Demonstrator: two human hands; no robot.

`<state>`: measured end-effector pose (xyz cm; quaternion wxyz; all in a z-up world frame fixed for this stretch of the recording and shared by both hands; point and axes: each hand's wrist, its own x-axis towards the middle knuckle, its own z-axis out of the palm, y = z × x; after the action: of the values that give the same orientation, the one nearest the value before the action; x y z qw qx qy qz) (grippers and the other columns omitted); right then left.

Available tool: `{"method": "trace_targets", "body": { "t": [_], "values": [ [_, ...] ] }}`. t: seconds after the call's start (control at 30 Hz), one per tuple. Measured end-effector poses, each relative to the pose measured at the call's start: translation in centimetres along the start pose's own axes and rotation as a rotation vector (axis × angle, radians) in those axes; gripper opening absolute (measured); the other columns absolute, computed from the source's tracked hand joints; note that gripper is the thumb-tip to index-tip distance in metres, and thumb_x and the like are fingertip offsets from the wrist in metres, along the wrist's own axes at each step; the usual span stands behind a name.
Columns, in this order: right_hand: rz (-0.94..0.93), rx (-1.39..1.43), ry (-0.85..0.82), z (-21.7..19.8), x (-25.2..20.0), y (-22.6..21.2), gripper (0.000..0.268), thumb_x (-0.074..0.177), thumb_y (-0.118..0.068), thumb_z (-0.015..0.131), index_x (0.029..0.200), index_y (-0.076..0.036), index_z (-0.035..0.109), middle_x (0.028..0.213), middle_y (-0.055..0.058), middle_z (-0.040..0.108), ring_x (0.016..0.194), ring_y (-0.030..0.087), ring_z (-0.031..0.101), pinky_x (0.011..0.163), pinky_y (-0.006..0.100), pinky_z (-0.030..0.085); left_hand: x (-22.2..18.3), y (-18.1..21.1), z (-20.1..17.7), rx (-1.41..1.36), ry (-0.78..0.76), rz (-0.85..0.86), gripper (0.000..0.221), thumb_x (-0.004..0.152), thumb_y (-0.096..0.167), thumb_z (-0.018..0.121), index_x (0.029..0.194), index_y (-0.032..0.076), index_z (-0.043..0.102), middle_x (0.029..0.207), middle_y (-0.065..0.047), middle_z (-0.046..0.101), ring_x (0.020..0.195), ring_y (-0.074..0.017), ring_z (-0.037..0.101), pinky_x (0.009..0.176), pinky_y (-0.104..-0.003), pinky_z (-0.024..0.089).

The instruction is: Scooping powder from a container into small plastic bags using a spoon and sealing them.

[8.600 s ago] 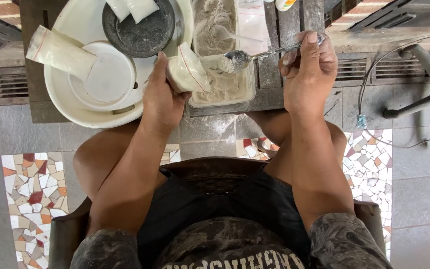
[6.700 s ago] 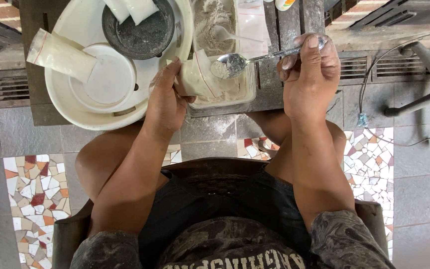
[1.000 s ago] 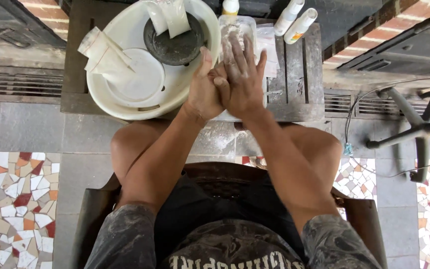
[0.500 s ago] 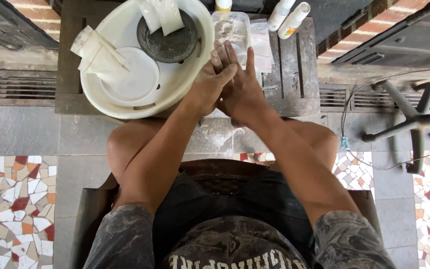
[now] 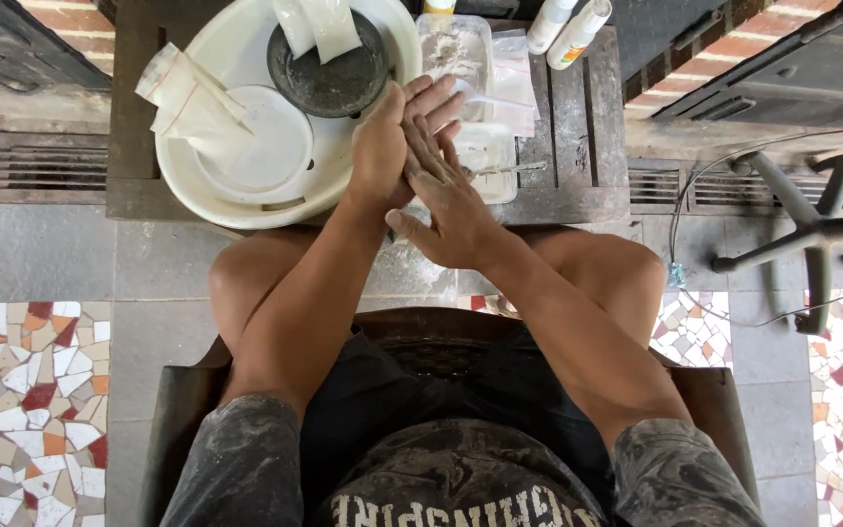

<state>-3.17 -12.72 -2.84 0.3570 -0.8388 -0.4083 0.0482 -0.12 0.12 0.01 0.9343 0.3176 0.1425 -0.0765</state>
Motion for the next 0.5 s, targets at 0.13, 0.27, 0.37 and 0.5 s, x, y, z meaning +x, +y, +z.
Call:
{"method": "trace_targets", "body": {
  "t": [0.13, 0.27, 0.37, 0.5],
  "values": [
    [0.026, -0.158, 0.083, 1.6, 1.8, 4.6, 0.115, 0.090, -0.083, 0.001, 0.161, 0.008, 0.000, 0.171, 0.029, 0.001, 0.163, 0.040, 0.000, 0.134, 0.061, 0.000, 1.9, -3.0, -3.2, 0.006, -0.271, 0.004, 0.077, 0.102, 0.055, 0.021, 0.157, 0.001, 0.027, 0.168, -0.018, 0.027, 0.156, -0.0368, 0.028, 0.125, -0.061, 0.026],
    [0.155, -0.393, 0.059, -3.3, 4.7, 5.5, 0.079, 0.099, -0.032, 0.036, 0.168, -0.023, -0.001, 0.174, 0.016, 0.008, 0.162, 0.033, 0.011, 0.127, 0.059, -0.012, 3.0, -4.4, -5.2, -0.365, -0.618, -0.217, 0.080, 0.101, 0.070, 0.024, 0.148, 0.010, 0.050, 0.152, -0.013, 0.052, 0.149, -0.0291, 0.041, 0.126, -0.053, 0.030],
    [0.230, -0.922, 0.191, 1.3, 3.7, 12.4, 0.068, 0.105, -0.041, 0.023, 0.159, -0.001, 0.017, 0.157, 0.027, 0.020, 0.146, 0.043, 0.022, 0.108, 0.061, 0.028, 4.3, -4.9, -6.0, -0.428, -0.757, -0.226, 0.089, 0.101, 0.074, 0.021, 0.160, 0.009, 0.039, 0.161, -0.012, 0.046, 0.157, -0.0266, 0.033, 0.133, -0.046, 0.022],
    [-0.161, -1.086, 0.362, 2.5, 2.1, 9.5, 0.054, 0.107, -0.020, 0.053, 0.151, 0.002, 0.032, 0.148, 0.028, 0.046, 0.138, 0.045, 0.049, 0.106, 0.057, 0.045, 2.1, -10.0, 2.6, -1.252, -0.364, 0.801, 0.100, 0.084, 0.071, 0.022, 0.165, 0.016, 0.002, 0.177, -0.002, -0.003, 0.164, -0.0227, -0.007, 0.130, -0.055, -0.009]
  ]
}}
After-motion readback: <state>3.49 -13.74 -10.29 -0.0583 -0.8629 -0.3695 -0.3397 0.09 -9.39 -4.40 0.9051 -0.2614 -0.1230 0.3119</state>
